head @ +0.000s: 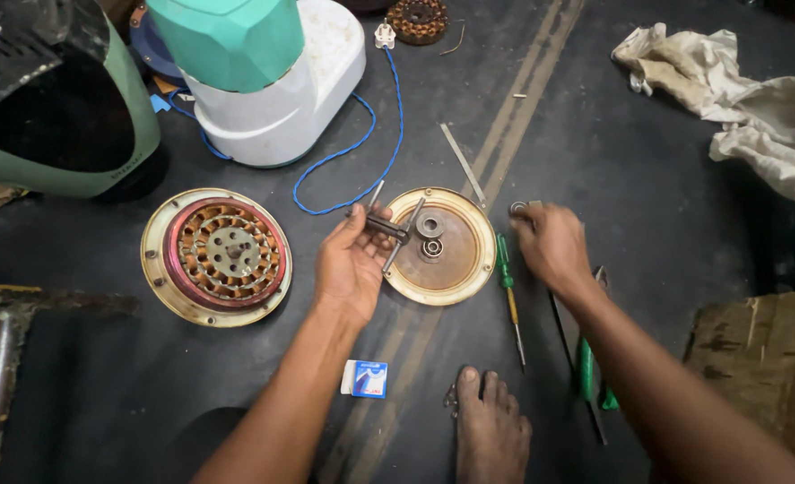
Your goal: The person sits on the workshop floor assembling an electric motor. They fit a bearing onto the motor shaft, seat the rotor pulley assembly into the round base plate, and tighten it using a spanner, repositioning the parts and using a screwdriver and pliers as needed.
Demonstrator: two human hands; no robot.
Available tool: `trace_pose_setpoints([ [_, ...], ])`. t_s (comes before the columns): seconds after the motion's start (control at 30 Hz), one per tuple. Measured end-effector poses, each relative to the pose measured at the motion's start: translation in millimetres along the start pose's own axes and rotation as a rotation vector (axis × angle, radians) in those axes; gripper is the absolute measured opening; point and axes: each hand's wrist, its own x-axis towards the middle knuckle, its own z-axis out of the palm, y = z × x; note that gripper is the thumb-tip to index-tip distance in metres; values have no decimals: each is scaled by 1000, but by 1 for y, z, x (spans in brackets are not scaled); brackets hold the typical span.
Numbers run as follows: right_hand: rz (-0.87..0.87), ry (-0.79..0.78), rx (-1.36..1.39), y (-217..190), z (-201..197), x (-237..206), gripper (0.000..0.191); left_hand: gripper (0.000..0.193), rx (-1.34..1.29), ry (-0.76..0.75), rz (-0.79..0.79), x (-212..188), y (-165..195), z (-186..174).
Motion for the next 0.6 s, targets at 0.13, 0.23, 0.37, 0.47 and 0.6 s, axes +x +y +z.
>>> trace_pose_setpoints([
  [0.13, 35, -67, 120, -16, 20, 50, 26, 23, -6, -3, -44, -1, -4, -4],
  [0.23, -126, 71, -53, -27, 31, 62, 21, 24, 1, 15, -41, -1, -4, -4],
  [0.37, -7, 64, -59, -42, 40, 68, 22, 24, 21, 9, -1, 4, 2, -3],
  [0.47, 259, -77, 27, -45, 39, 77, 24, 22, 27, 38, 4, 9, 3, -3],
  [0.6, 322, -30, 146, -35, 37, 80, 23, 21, 32, 45, -14, 13, 0, -3],
])
